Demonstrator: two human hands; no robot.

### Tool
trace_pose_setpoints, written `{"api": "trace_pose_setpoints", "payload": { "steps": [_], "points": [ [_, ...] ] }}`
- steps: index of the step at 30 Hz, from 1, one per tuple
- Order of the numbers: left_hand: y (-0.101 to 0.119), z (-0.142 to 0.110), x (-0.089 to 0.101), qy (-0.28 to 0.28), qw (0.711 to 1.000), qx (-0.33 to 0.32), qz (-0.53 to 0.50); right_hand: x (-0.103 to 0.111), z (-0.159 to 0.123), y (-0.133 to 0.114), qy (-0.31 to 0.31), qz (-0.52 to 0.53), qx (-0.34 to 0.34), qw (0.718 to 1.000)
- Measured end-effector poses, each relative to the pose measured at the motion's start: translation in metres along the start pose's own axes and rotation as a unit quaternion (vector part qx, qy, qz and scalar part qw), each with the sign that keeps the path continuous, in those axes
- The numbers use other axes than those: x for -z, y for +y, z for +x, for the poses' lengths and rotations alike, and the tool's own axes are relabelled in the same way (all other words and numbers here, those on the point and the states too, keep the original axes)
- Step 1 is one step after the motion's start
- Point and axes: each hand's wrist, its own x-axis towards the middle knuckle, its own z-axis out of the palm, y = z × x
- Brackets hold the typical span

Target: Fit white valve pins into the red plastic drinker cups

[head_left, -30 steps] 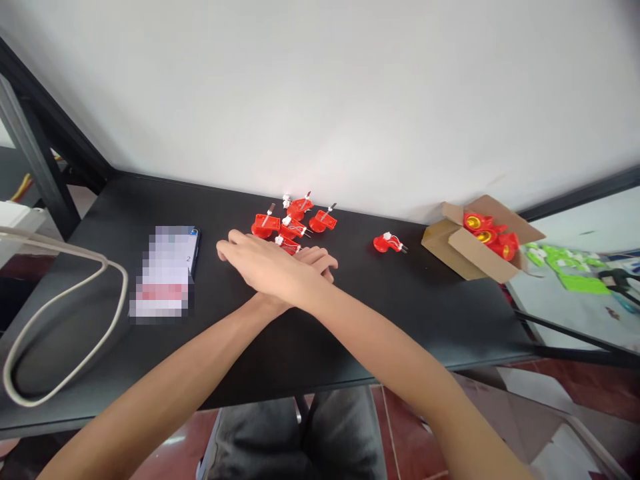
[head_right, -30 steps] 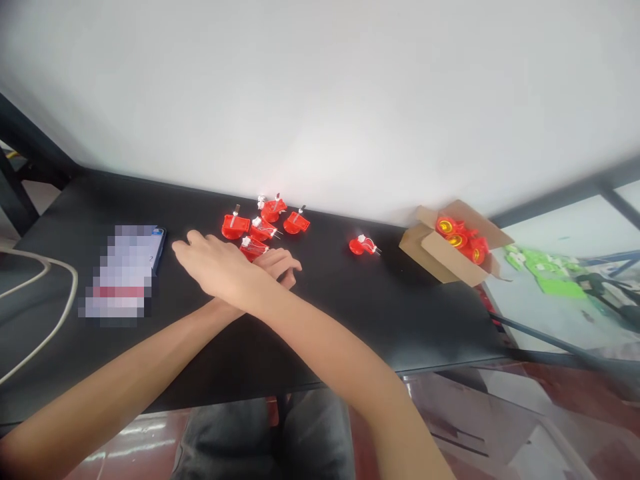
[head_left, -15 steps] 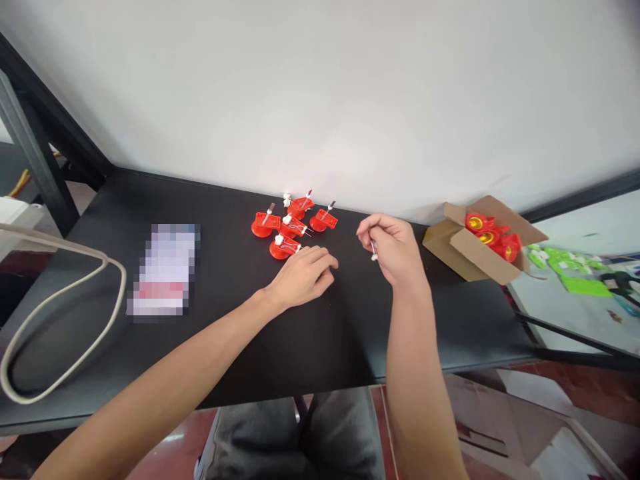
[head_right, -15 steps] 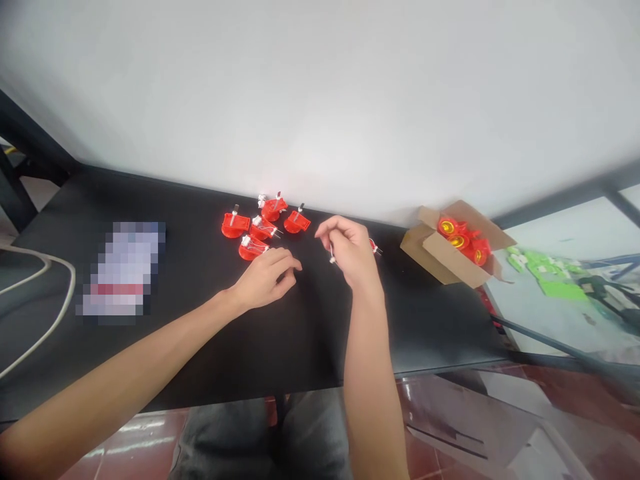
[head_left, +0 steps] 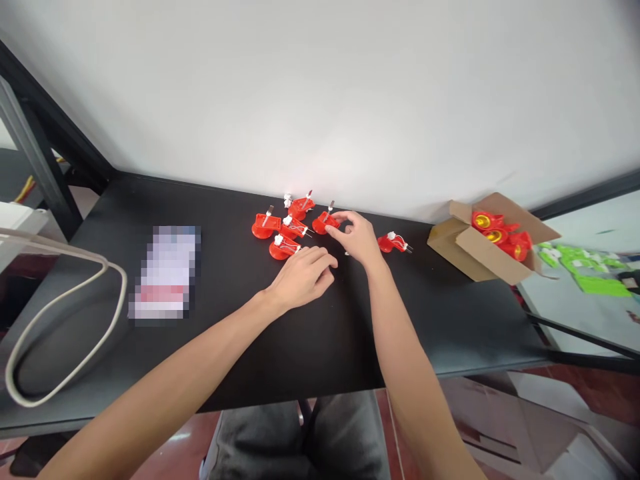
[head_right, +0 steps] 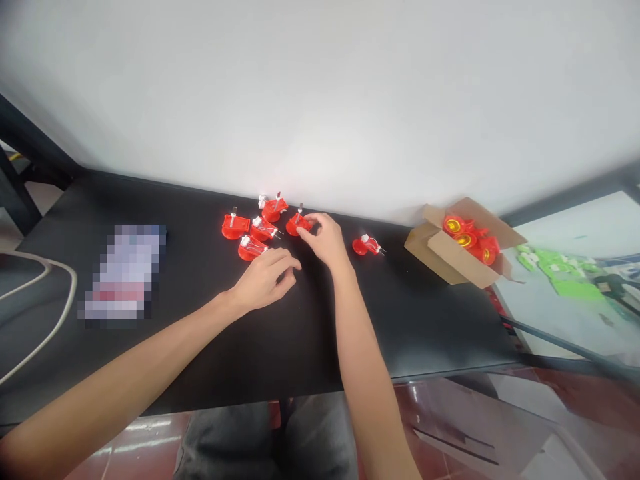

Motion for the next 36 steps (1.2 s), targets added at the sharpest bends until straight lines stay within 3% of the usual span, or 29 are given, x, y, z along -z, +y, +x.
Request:
{"api": "trace_pose_setpoints", "payload": {
  "steps": [6, 10, 12, 15, 20, 26, 32, 36],
  "points": [
    [0.002, 0.001, 0.002, 0.052, 0.999, 0.008, -0.001, 0.005, -0.04, -0.012, -0.006, -0.001, -0.048, 0.999],
    [0.005, 0.002, 0.001, 0.082, 0.996, 0.012, -0.03, 0.008, -0.071, -0.017, -0.026, 0.059, -0.097, 0.993],
    [0.006, 0.002, 0.0, 0.086, 0.996, 0.009, -0.026, 0.014, -0.083, -0.011, -0.048, 0.116, -0.143, 0.982],
    [0.007, 0.001, -0.003, 0.085, 0.996, 0.014, -0.017, 0.028, -0.098, 0.005, -0.023, 0.189, -0.195, 0.962],
    [0.008, 0.0, -0.007, 0.052, 0.997, 0.057, -0.006, 0.046, -0.112, 0.025, -0.052, 0.295, -0.177, 0.937],
    [0.003, -0.002, -0.01, 0.013, 0.999, 0.032, 0.014, 0.048, -0.104, 0.03, -0.067, 0.345, -0.157, 0.923],
    [0.005, -0.002, -0.008, -0.008, 1.0, 0.024, 0.018, 0.042, -0.065, 0.03, -0.117, 0.382, -0.125, 0.908],
    [0.008, -0.003, -0.006, -0.025, 0.999, 0.014, -0.028, 0.031, -0.044, 0.03, -0.117, 0.397, -0.115, 0.903]
  ]
}}
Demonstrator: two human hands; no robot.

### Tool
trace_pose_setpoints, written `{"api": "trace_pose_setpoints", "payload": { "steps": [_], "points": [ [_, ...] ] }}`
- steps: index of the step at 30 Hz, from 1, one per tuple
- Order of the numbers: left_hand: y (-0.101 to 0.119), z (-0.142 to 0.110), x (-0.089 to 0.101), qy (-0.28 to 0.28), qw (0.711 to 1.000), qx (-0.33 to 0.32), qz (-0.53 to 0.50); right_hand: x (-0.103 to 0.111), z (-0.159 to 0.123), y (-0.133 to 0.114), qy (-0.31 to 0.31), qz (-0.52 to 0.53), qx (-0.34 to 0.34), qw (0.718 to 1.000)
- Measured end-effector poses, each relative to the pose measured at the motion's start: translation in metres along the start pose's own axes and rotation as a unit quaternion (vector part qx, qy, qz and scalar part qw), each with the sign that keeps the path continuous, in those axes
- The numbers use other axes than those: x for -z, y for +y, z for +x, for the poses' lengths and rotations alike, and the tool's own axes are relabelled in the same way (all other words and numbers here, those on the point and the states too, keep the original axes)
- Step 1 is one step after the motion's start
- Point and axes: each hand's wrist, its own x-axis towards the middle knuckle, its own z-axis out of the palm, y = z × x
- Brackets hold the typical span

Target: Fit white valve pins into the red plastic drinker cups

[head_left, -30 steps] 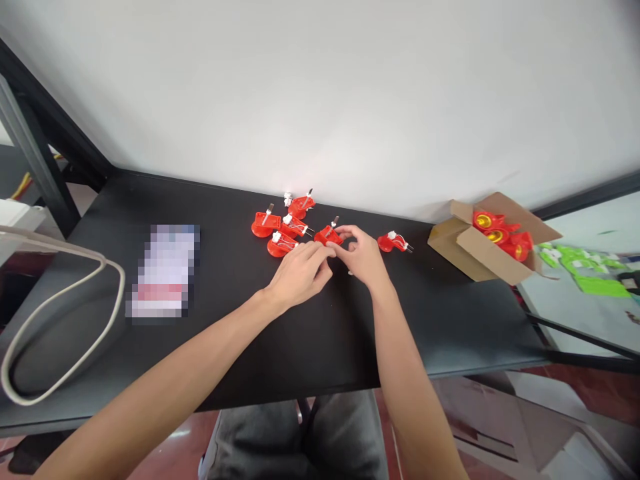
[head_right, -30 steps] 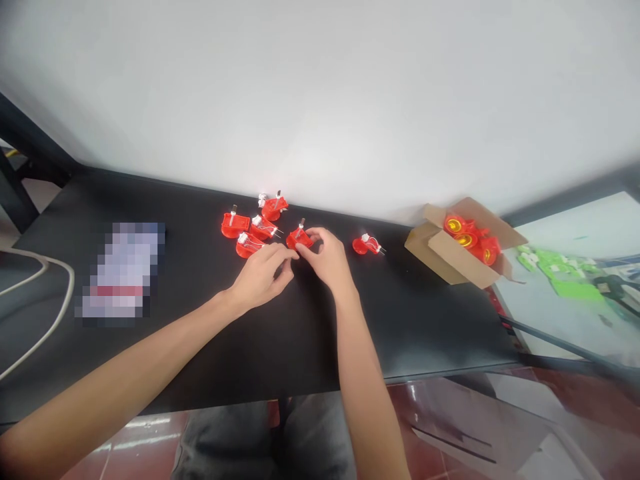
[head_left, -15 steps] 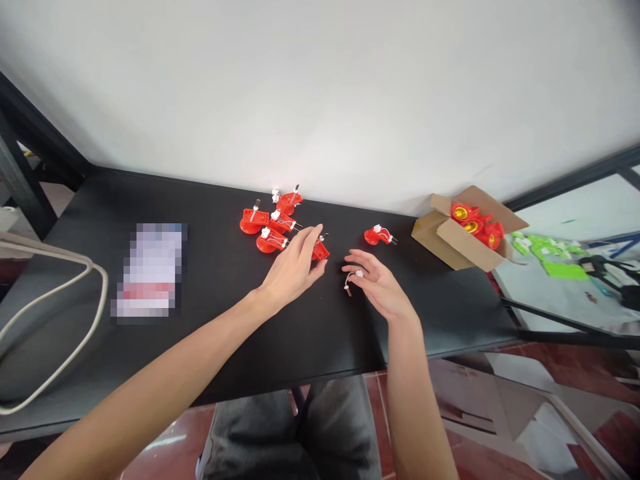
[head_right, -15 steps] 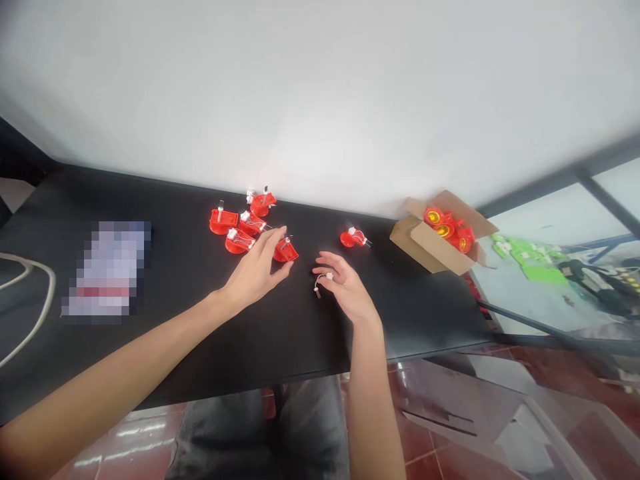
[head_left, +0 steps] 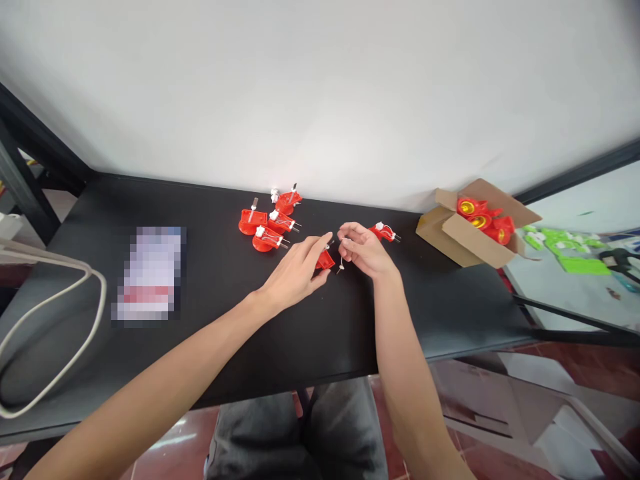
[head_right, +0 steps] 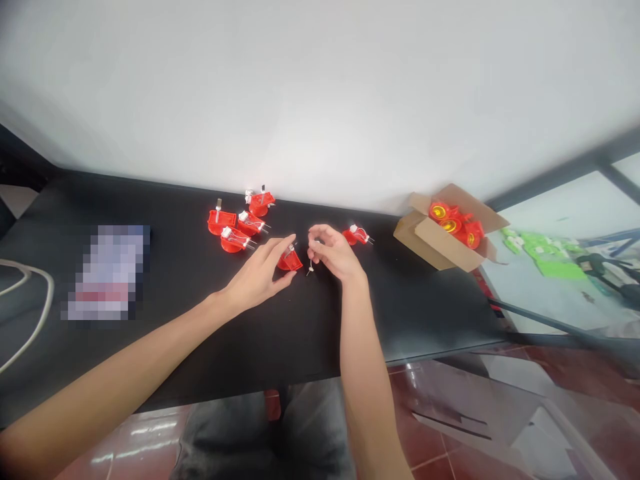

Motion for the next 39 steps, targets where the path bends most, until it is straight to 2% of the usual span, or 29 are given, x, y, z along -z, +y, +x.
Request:
{"api": "trace_pose_setpoints", "payload": {
  "steps": [4, 10, 13, 21, 30, 39],
  "points": [
    [0.001, 0.0, 0.001, -0.026, 0.997, 0.031, -0.065, -0.001, 0.003, 0.005, -0.006, -0.013, 0.007, 1.0],
    [-0.003, 0.001, -0.001, -0.032, 0.991, 0.078, -0.105, 0.009, -0.006, 0.004, -0.047, -0.028, -0.038, 0.998],
    [-0.006, 0.002, -0.002, -0.038, 0.987, 0.098, -0.119, 0.01, -0.005, 0.002, -0.05, -0.032, -0.039, 0.997],
    [-0.006, 0.003, -0.001, -0.061, 0.979, 0.14, -0.135, 0.007, -0.004, -0.001, 0.039, -0.067, 0.017, 0.997],
    [-0.007, 0.002, -0.002, -0.047, 0.978, 0.142, -0.145, -0.01, -0.009, -0.002, 0.002, -0.084, 0.027, 0.996],
    [-0.004, 0.003, -0.001, -0.051, 0.971, 0.161, -0.166, -0.02, -0.006, 0.003, 0.057, -0.085, 0.088, 0.991]
  ]
}}
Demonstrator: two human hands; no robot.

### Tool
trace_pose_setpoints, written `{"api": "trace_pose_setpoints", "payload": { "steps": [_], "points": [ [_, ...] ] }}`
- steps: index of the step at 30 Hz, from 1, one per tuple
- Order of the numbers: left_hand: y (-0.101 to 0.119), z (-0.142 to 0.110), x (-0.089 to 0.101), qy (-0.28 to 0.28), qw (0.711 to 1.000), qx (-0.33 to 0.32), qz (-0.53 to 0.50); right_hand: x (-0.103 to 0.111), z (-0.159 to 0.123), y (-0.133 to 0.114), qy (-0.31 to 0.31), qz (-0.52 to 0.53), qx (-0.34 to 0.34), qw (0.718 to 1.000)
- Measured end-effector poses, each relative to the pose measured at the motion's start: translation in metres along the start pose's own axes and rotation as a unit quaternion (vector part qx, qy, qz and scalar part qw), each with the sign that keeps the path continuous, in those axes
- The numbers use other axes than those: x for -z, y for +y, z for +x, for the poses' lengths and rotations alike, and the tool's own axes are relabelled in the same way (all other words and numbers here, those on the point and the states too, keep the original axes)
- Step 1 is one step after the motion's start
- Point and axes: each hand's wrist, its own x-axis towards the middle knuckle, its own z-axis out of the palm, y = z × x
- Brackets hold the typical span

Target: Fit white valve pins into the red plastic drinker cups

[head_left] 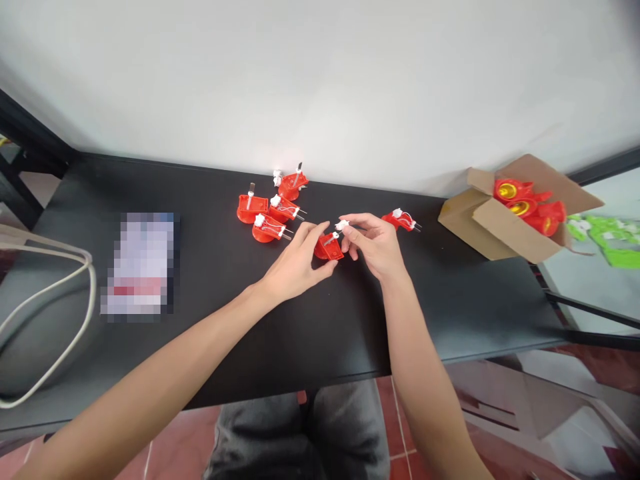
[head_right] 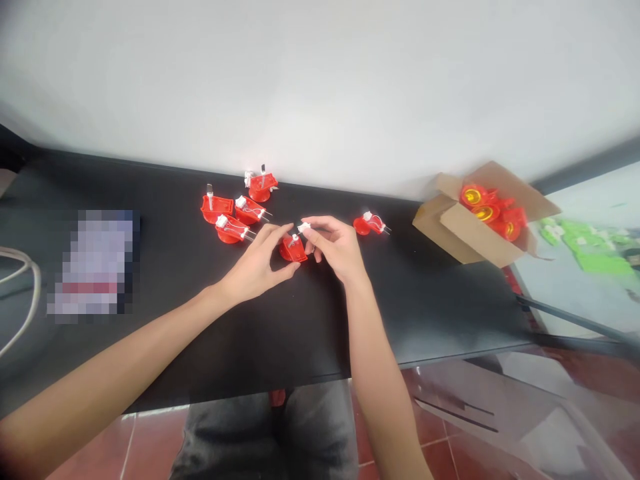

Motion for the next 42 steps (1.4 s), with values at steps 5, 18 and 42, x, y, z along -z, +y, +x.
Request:
{"api": "trace_pose_setpoints", "payload": {
  "steps": [5, 18, 42],
  "points": [
    [0.0, 0.001, 0.0, -0.003, 1.0, 0.006, -0.005, -0.001, 0.0, 0.003, -0.022, -0.015, 0.005, 1.0],
    [0.0, 0.0, -0.002, 0.002, 1.0, 0.01, -0.016, -0.006, 0.001, 0.01, -0.02, -0.08, -0.001, 0.997],
    [0.006, 0.0, -0.002, 0.002, 1.0, 0.004, 0.026, -0.007, 0.0, 0.009, -0.03, -0.07, -0.014, 0.997]
  ]
}}
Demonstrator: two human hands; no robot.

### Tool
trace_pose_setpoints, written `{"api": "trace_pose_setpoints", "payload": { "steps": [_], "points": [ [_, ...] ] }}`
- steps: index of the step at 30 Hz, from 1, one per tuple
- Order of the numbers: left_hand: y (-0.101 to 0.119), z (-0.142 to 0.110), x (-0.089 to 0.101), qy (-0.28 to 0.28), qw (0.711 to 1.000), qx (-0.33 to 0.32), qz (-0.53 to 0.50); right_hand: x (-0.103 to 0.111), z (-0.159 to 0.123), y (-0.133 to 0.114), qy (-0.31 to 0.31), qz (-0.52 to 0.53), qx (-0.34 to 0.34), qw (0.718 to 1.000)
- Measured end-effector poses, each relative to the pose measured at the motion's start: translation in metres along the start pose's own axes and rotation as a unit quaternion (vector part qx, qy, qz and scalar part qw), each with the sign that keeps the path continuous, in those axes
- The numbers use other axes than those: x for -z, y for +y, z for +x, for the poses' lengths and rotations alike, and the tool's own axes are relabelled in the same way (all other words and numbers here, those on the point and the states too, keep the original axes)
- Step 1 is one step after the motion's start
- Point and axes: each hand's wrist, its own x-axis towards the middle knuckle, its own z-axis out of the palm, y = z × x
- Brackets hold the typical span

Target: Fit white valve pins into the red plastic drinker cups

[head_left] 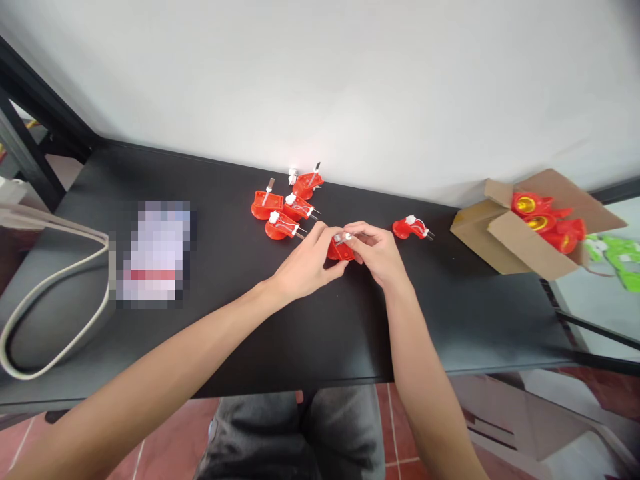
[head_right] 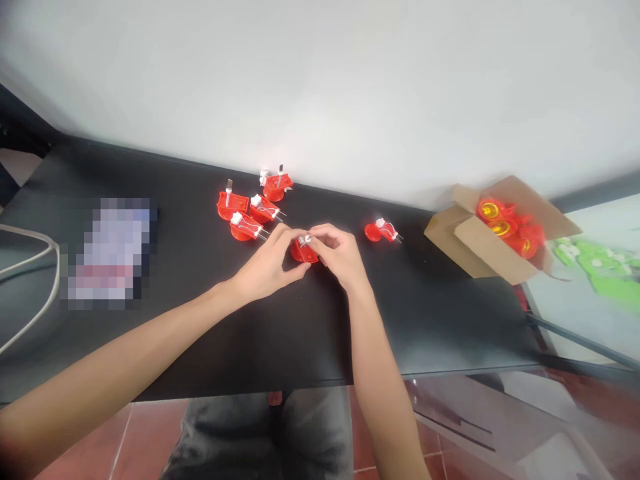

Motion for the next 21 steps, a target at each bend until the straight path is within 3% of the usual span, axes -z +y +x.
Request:
{"api": "trace_pose_setpoints", "payload": {
  "steps": [14, 21],
  "points": [
    [0.003, 0.0004, -0.0005, -0.003, 0.999, 0.018, 0.028, -0.0036, -0.0012, -0.0039, 0.013, 0.017, -0.034, 0.999],
    [-0.0005, -0.0005, -0.0018, 0.017, 0.999, -0.014, 0.042, -0.0026, -0.0002, -0.0032, 0.009, -0.005, -0.038, 0.999]
  ]
}}
